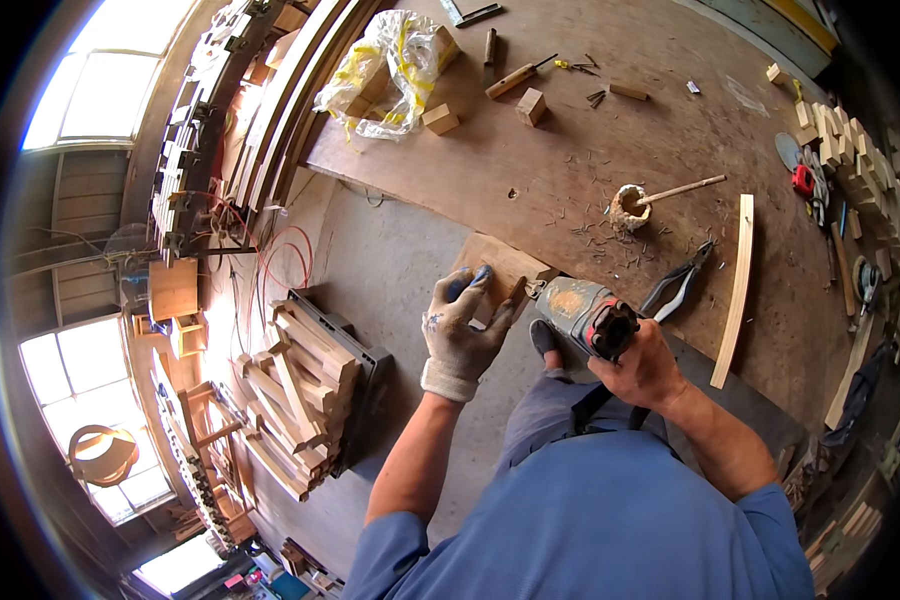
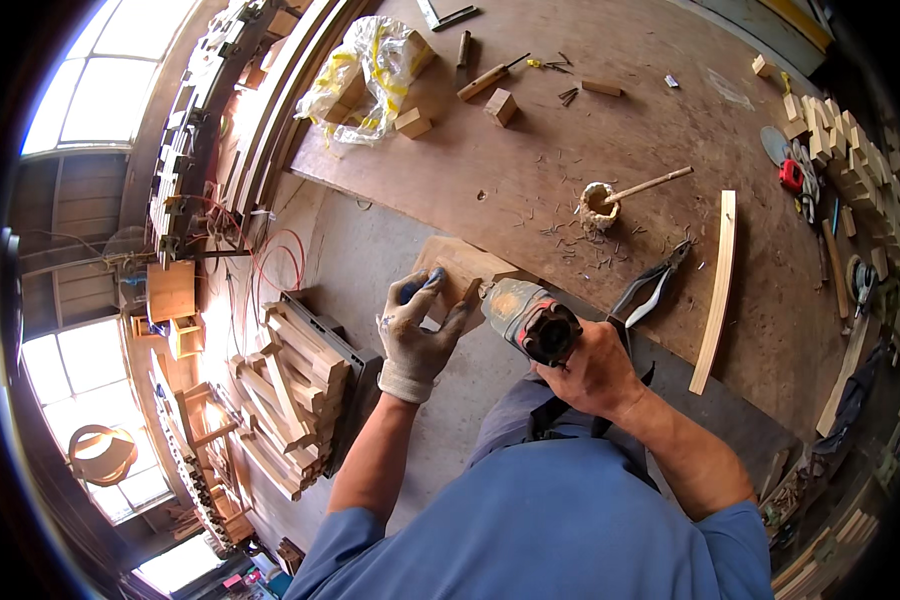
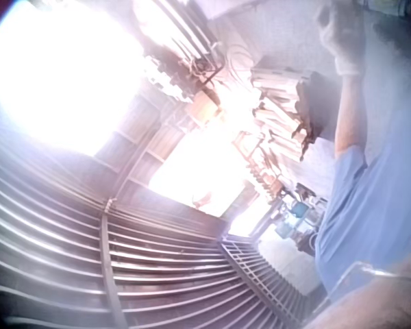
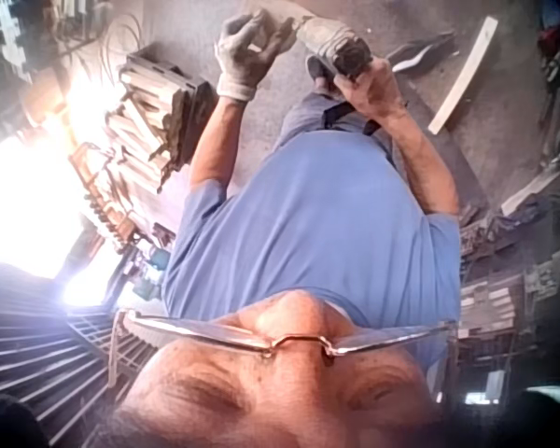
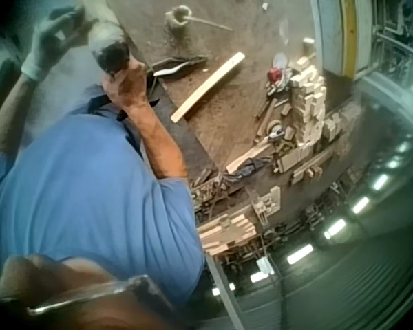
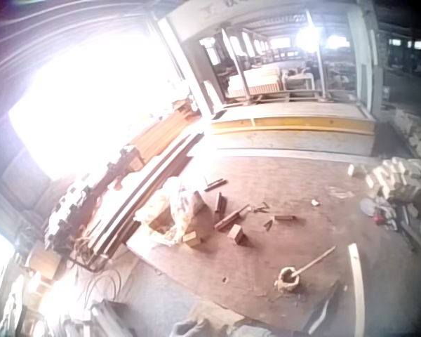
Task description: The person applies glue to small wooden blocks using a brush, then uses a nail gun to fasten them together. The person repeats this process for multiple pieces and places the finished assemblies onto a nearby rack.
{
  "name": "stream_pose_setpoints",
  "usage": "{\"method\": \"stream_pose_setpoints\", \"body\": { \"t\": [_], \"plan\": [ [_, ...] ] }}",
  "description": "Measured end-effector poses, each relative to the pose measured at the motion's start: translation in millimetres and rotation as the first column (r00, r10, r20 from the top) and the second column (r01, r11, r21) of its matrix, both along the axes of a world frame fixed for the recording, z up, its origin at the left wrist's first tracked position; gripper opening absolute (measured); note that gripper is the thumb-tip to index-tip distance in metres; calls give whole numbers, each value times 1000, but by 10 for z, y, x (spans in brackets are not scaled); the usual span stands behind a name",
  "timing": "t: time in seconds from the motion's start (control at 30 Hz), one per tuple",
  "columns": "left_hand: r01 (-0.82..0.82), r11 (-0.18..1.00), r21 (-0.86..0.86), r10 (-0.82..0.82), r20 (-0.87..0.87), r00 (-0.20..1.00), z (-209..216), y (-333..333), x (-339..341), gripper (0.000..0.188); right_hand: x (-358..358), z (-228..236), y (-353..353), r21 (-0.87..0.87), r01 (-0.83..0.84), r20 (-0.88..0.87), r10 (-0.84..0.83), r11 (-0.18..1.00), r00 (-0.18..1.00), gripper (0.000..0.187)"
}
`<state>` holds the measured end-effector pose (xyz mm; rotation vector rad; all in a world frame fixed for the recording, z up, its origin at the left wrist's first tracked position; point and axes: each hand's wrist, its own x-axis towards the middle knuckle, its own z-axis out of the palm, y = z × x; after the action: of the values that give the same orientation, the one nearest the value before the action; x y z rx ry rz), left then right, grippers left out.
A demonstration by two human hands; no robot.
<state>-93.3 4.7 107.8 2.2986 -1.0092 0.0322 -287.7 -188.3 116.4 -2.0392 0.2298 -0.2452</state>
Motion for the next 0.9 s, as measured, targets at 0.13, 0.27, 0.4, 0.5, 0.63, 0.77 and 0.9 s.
{"method": "stream_pose_setpoints", "body": {
  "t": [0.13,0.27,0.4,0.5,0.63,0.77,0.9],
  "plan": [
    [5,1000,-8,-5,1,1000,-5,0,3,54,4,10,5,-3,-1,6,1,1000,1000,21],
    [2,1000,-8,-2,0,1000,-9,6,3,54,5,4,9,6,11,5,-11,1000,1000,21],
    [8,1000,-1,-8,34,999,36,-22,4,49,10,21,6,22,23,-14,-22,1000,1000,21],
    [4,1000,-4,-4,30,1000,35,-23,2,49,-15,61,1,24,25,-12,-25,999,1000,20],
    [5,1000,-7,-5,31,1000,34,-22,-1,50,-69,98,7,18,32,48,-33,999,998,19],
    [30,1000,-6,-30,18,999,7,16,13,52,-140,155,20,92,44,-18,-43,995,999,18],
    [27,999,-33,-28,-27,999,80,6,11,47,-226,143,29,116,12,-15,-11,993,1000,24]
  ]
}}
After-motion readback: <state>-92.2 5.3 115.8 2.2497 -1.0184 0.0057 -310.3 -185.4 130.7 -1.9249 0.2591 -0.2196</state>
